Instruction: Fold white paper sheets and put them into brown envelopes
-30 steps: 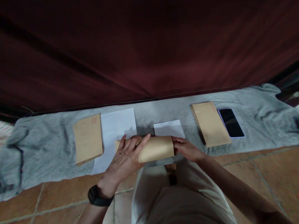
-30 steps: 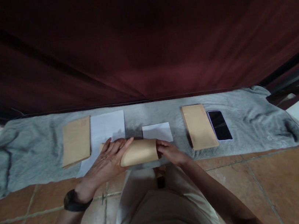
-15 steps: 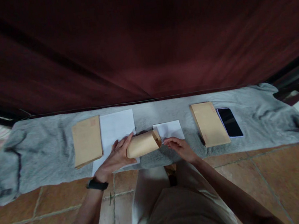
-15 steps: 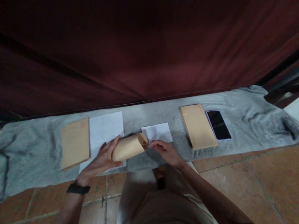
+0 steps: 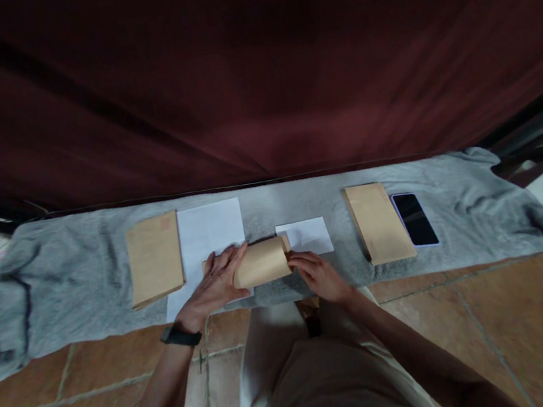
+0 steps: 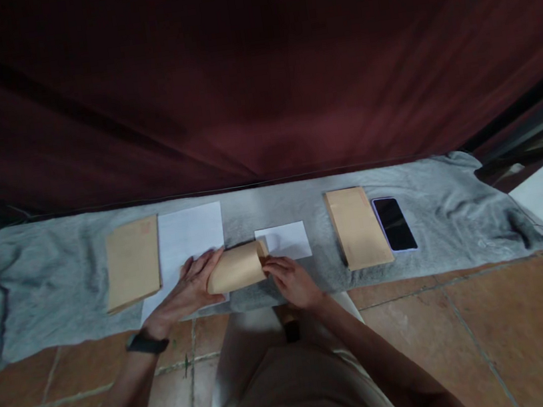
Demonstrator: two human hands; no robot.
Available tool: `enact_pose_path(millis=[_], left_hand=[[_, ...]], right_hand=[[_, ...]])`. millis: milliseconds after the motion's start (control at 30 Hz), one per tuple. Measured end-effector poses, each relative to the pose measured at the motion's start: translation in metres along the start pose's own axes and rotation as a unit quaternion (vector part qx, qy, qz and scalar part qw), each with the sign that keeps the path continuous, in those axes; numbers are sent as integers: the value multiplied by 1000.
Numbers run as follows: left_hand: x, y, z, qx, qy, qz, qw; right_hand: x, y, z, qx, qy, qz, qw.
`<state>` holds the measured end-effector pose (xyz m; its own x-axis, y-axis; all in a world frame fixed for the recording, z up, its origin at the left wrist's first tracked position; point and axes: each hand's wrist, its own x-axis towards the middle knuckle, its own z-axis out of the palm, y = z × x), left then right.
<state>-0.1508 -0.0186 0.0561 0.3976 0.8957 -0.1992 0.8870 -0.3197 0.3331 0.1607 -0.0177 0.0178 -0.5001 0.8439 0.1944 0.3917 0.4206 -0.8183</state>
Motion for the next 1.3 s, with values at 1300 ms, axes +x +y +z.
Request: enact_pose_path(millis=[1300], left_hand=[[32,37,20,-9,74,45,996]], right_hand=[[21,38,-21,-119,112,138,977]])
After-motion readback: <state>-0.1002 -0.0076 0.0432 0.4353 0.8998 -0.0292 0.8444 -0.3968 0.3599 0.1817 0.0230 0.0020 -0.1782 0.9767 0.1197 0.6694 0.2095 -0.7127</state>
